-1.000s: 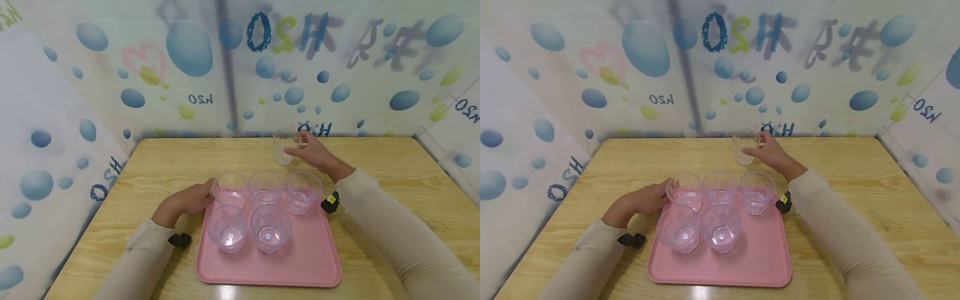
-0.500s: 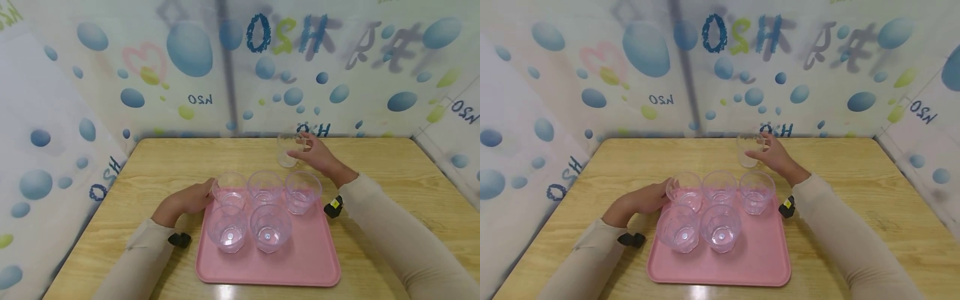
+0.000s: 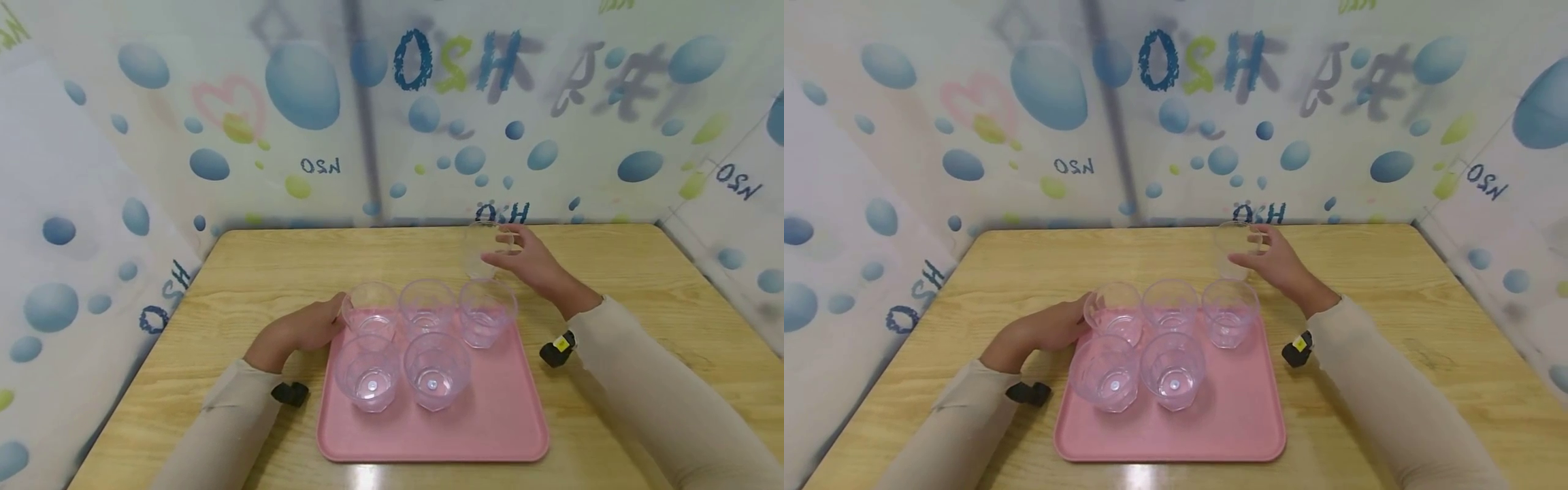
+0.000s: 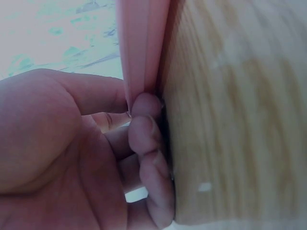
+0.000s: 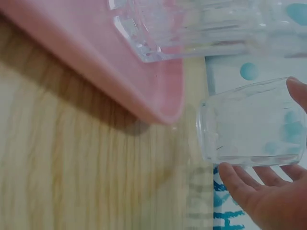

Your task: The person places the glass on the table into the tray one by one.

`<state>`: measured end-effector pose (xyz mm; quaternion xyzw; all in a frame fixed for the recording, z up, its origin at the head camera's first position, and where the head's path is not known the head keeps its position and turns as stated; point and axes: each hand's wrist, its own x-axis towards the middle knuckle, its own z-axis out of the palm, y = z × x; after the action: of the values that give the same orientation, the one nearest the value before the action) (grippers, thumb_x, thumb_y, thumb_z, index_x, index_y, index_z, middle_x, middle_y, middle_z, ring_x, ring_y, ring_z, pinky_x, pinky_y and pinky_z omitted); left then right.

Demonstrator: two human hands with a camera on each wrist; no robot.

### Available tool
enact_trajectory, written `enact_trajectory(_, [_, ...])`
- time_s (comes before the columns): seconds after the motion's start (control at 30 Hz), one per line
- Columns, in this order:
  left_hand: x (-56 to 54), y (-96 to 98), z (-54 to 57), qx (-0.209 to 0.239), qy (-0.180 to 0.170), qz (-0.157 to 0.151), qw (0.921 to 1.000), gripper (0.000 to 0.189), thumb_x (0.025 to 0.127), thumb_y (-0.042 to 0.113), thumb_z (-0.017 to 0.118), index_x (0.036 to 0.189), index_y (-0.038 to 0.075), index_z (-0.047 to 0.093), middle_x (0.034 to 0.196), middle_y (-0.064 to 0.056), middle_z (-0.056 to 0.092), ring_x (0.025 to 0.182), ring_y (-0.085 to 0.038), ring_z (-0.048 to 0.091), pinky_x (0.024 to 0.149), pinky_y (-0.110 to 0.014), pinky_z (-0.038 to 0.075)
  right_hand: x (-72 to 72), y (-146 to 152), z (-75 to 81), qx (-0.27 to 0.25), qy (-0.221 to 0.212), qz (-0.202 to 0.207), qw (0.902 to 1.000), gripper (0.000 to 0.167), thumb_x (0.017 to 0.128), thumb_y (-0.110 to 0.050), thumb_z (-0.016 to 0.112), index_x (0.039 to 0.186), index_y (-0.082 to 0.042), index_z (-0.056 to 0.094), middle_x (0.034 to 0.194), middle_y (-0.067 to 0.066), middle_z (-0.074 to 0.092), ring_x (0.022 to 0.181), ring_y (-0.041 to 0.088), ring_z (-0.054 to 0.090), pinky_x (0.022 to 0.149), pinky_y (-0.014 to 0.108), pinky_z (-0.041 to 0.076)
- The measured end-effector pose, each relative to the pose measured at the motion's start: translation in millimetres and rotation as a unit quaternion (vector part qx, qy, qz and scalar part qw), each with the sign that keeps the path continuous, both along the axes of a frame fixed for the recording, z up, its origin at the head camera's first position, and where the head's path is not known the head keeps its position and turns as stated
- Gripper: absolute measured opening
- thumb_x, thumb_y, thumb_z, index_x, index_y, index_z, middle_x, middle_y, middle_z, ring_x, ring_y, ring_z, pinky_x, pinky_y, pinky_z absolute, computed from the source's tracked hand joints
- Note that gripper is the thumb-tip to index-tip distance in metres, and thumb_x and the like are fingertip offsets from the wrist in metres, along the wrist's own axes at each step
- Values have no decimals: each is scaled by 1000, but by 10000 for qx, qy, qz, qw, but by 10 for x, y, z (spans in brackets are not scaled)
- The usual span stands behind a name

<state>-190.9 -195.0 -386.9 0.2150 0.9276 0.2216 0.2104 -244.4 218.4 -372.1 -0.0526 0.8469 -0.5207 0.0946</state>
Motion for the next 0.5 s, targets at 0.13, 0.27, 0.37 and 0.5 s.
enact_trajectory(0.13, [6, 4, -6, 65, -60, 24, 10000, 48, 109, 21, 35, 152, 3, 27, 144, -24, 52, 136, -36, 49, 114, -55, 37, 109, 110, 27, -126, 90, -114, 9998, 95, 90, -45, 72, 159, -16, 14, 160, 16, 30, 142, 39, 40, 110, 59, 40])
enact_trajectory(0.27, [7, 5, -11, 97, -120, 53, 9999, 49, 109, 24, 34, 153, 3, 26, 146, -24, 51, 138, -36, 47, 115, -55, 36, 256, 221, 118, -18, 273, -213, 9994, 90, 93, -45, 69, 160, -18, 15, 158, 15, 34, 135, 31, 48, 106, 47, 48])
enact_trajectory(0.37, [-1, -5, -20, 92, -123, 62, 9999, 48, 109, 23, 35, 153, 4, 27, 146, -23, 51, 137, -36, 48, 115, -55, 36, 375, 302, 212, -64, 431, -265, 9987, 83, 96, -41, 66, 159, -19, 17, 156, 13, 36, 124, 16, 54, 96, 27, 52])
enact_trajectory(0.5, [-14, -16, -29, 97, -115, 60, 9999, 45, 108, 21, 36, 150, 5, 30, 143, -21, 53, 134, -34, 51, 113, -55, 38, 552, 401, 306, -76, 613, -280, 9977, 78, 98, -36, 64, 159, -21, 17, 152, 8, 39, 112, 0, 54, 85, 11, 49])
